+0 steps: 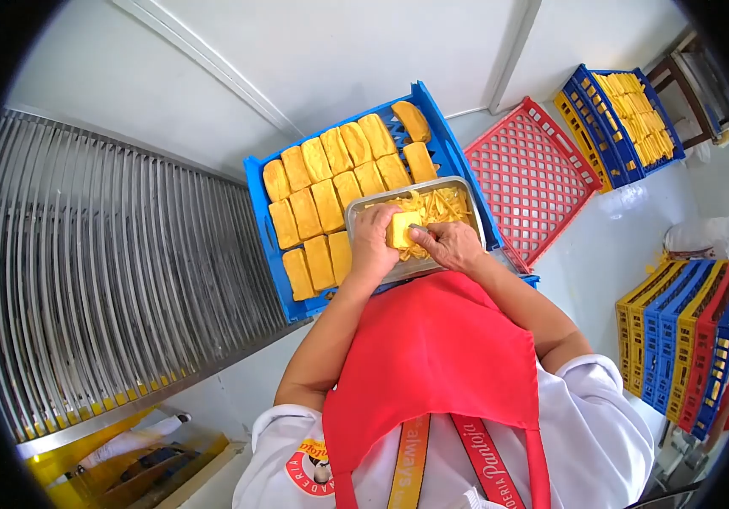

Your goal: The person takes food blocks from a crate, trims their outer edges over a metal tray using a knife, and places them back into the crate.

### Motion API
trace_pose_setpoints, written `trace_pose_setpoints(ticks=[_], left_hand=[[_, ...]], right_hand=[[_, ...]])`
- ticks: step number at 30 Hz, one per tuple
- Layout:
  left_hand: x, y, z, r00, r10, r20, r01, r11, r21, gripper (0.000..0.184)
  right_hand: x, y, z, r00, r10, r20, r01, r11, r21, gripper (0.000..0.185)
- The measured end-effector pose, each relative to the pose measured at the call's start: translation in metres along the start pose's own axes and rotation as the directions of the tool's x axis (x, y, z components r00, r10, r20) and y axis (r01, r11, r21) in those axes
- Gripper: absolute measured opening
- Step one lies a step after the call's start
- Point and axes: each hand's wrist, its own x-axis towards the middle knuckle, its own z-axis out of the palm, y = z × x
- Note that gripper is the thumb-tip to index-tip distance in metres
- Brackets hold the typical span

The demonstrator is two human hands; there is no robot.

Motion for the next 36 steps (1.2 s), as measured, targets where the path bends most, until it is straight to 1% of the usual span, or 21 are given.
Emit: trace_pose_setpoints(ticks=[2, 3, 5, 6, 8, 9, 10, 11, 12, 13, 14, 16, 17, 19, 20, 22, 26, 28, 29, 31, 36], left_hand=[[0.001, 0.004, 0.002, 1.0, 0.026, -0.003, -0.025, 0.998, 0.059, 0.05], [0.001, 0.004, 0.003, 1.0, 0.027, -0.003, -0.027, 0.998, 0.059, 0.05], [0.0, -0.004, 0.004, 0.999, 0.014, 0.047, -0.018, 0.995, 0.096, 0.053], [-0.001, -0.009, 0.004, 0.999, 0.015, 0.047, -0.019, 0.995, 0.096, 0.053], [-0.002, -0.02, 0.007, 0.959, -0.265, 0.102, 0.276, 0.955, -0.112, 0.053], [-0.002, -0.026, 0.009, 0.929, -0.348, 0.127, 0.37, 0.863, -0.344, 0.049], [-0.003, -0.032, 0.011, 0.929, -0.347, 0.128, 0.37, 0.863, -0.343, 0.049], [0.006, -0.016, 0.001, 0.737, -0.624, 0.261, 0.664, 0.592, -0.457, 0.047], [0.012, -0.007, -0.005, 0.455, -0.784, 0.422, 0.839, 0.219, -0.499, 0.046], [0.003, -0.031, 0.004, 0.514, -0.714, 0.476, 0.806, 0.212, -0.552, 0.044], [0.004, -0.029, 0.004, 0.514, -0.714, 0.475, 0.805, 0.213, -0.553, 0.044], [0.007, -0.024, 0.005, 0.425, -0.638, 0.643, 0.77, -0.12, -0.627, 0.044], [0.007, -0.029, 0.009, 0.425, -0.637, 0.642, 0.769, -0.12, -0.628, 0.044], [0.009, -0.038, 0.015, 0.381, -0.598, 0.705, 0.753, -0.242, -0.612, 0.046], [0.01, -0.036, 0.012, 0.383, -0.6, 0.702, 0.75, -0.241, -0.616, 0.046], [0.014, -0.029, 0.008, 0.354, -0.655, 0.668, 0.793, -0.169, -0.585, 0.044], [0.017, -0.023, 0.012, 0.356, -0.689, 0.631, 0.776, -0.159, -0.611, 0.046], [0.018, -0.022, 0.011, 0.312, -0.706, 0.636, 0.803, -0.162, -0.573, 0.045], [0.017, -0.022, 0.011, 0.31, -0.707, 0.636, 0.803, -0.163, -0.573, 0.045], [0.017, -0.022, 0.011, 0.358, -0.661, 0.659, 0.776, -0.182, -0.604, 0.045], [0.015, -0.028, 0.023, 0.356, -0.647, 0.674, 0.752, -0.23, -0.618, 0.043]], right_hand=[[0.001, 0.005, 0.003, 0.978, 0.188, 0.089, -0.2, 0.967, 0.159, 0.069], [0.001, 0.007, 0.002, 0.978, 0.188, 0.088, -0.2, 0.967, 0.159, 0.069], [0.002, 0.01, -0.002, 0.893, 0.304, 0.332, -0.417, 0.837, 0.355, 0.075], [0.002, 0.012, -0.005, 0.893, 0.304, 0.331, -0.416, 0.837, 0.356, 0.075], [0.001, 0.017, -0.01, 0.908, 0.356, 0.221, -0.414, 0.845, 0.338, 0.077], [0.0, 0.024, -0.01, 0.935, 0.324, 0.146, -0.348, 0.919, 0.186, 0.073], [0.0, 0.034, -0.004, 0.935, 0.325, 0.145, -0.349, 0.918, 0.188, 0.073], [0.001, 0.039, 0.0, 0.939, 0.338, 0.061, -0.344, 0.926, 0.156, 0.07], [0.001, 0.045, 0.003, 0.938, 0.345, -0.023, -0.34, 0.932, 0.124, 0.067], [0.001, 0.052, 0.005, 0.954, 0.299, -0.005, -0.294, 0.943, 0.154, 0.061], [0.001, 0.045, 0.001, 0.955, 0.297, -0.005, -0.292, 0.944, 0.154, 0.061], [-0.002, 0.03, -0.006, 0.983, 0.183, 0.007, -0.183, 0.978, 0.1, 0.055], [-0.003, 0.025, -0.006, 0.983, 0.182, 0.007, -0.182, 0.978, 0.099, 0.055], [-0.004, 0.016, -0.006, 0.998, -0.011, -0.056, 0.016, 0.997, 0.078, 0.05], [-0.004, 0.013, -0.006, 0.998, -0.016, -0.054, 0.02, 0.997, 0.077, 0.05], [-0.002, 0.009, -0.006, 0.985, -0.125, -0.117, 0.127, 0.992, 0.011, 0.047], [0.003, 0.001, -0.01, 0.964, -0.201, -0.171, 0.198, 0.979, -0.036, 0.044], [0.005, 0.002, -0.009, 0.948, -0.245, -0.205, 0.232, 0.969, -0.083, 0.042], [0.006, 0.002, -0.009, 0.948, -0.245, -0.204, 0.232, 0.969, -0.083, 0.042], [0.006, 0.003, -0.012, 0.953, -0.266, -0.147, 0.253, 0.962, -0.105, 0.042], [0.008, 0.006, -0.015, 0.976, -0.214, -0.03, 0.21, 0.973, -0.095, 0.052]])
